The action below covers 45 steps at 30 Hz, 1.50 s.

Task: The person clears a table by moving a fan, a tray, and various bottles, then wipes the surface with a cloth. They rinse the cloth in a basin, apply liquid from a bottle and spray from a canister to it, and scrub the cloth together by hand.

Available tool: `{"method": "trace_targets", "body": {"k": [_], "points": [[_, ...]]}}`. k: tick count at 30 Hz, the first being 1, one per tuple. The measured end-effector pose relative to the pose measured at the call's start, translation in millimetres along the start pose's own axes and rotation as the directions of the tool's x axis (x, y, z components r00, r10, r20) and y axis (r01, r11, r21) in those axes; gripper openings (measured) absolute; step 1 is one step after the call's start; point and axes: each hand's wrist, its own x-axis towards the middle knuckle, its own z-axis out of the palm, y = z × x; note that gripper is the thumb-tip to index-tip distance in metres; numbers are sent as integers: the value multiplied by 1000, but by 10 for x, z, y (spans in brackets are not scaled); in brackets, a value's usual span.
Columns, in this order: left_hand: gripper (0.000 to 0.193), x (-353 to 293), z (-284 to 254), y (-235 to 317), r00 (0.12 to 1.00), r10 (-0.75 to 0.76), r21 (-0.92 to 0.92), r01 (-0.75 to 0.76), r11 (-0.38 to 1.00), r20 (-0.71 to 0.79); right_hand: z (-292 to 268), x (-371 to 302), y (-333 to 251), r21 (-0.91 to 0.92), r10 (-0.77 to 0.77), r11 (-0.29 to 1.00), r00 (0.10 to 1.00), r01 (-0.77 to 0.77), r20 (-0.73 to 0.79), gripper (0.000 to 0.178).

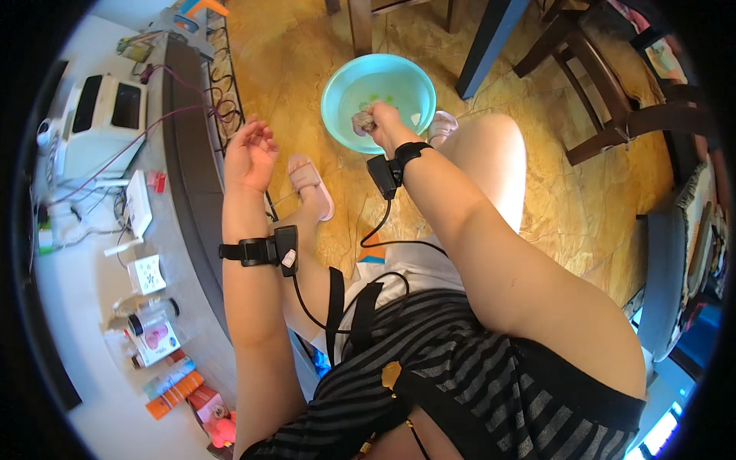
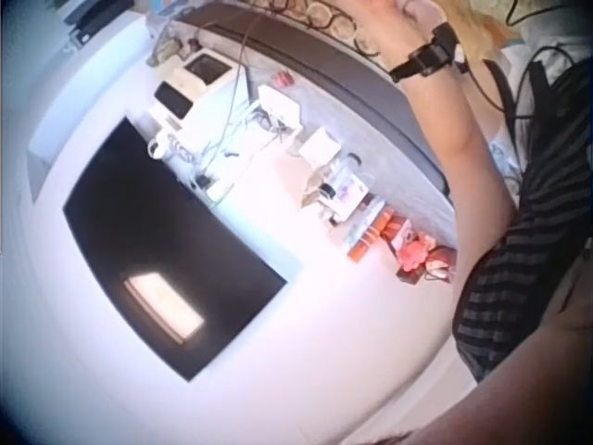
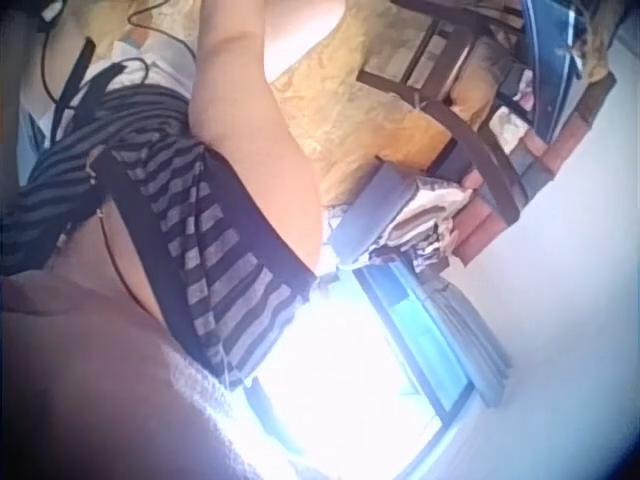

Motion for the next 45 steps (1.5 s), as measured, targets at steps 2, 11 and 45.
{"method": "trace_targets", "body": {"k": [2,11,45], "points": [[28,327,-91,-196,996,-84,14,84,996,-3,-100,228,88,3,-90,996,989,91,-121,30],[30,1166,546,-309,995,-74,103,67,992,66,-701,980,324,-968,161,-190,977,167,137,64],[29,1032,133,131,1000,-17,99,18,995,-11,-601,53,1967,-741,151,-662,989,110,12,25]]}}
